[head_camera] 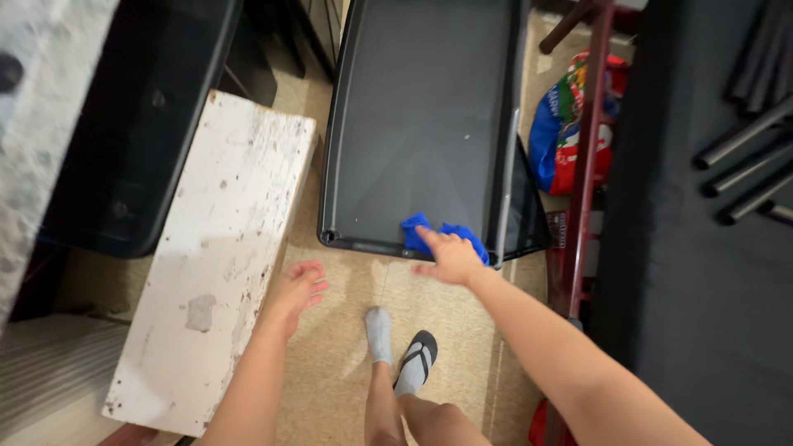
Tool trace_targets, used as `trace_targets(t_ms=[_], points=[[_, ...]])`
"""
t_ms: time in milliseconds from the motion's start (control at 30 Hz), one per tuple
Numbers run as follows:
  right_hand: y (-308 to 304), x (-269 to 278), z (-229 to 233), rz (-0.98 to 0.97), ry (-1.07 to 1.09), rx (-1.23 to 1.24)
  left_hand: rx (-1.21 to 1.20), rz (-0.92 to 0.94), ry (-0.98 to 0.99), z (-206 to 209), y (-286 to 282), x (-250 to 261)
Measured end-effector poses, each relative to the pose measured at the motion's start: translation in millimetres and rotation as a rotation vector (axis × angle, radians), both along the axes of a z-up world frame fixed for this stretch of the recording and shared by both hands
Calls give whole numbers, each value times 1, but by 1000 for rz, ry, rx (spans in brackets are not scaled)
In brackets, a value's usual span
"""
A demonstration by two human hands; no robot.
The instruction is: The person wipes black metal frame parts with a blue cloth, then inserts and secures them into a black plastic frame structure. The person repeatedly aligns and presses the parts into place to assemble the frame.
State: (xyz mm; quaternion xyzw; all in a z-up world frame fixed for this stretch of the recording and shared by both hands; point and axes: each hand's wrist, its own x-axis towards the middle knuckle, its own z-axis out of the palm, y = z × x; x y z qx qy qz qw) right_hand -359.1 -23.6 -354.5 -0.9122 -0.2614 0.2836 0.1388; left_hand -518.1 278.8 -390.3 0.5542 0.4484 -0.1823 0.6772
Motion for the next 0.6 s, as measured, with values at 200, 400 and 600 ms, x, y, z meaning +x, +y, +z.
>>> trace_targets(t_ms=[200, 400, 600], points=[[37, -37, -70, 192, -399, -136, 12, 42, 104, -4, -11, -32], [16, 0, -83, 324, -426, -16, 3, 24, 66, -2, -19, -55], [-1, 45, 20, 379, -386, 22, 40, -33, 95, -7, -22, -50]])
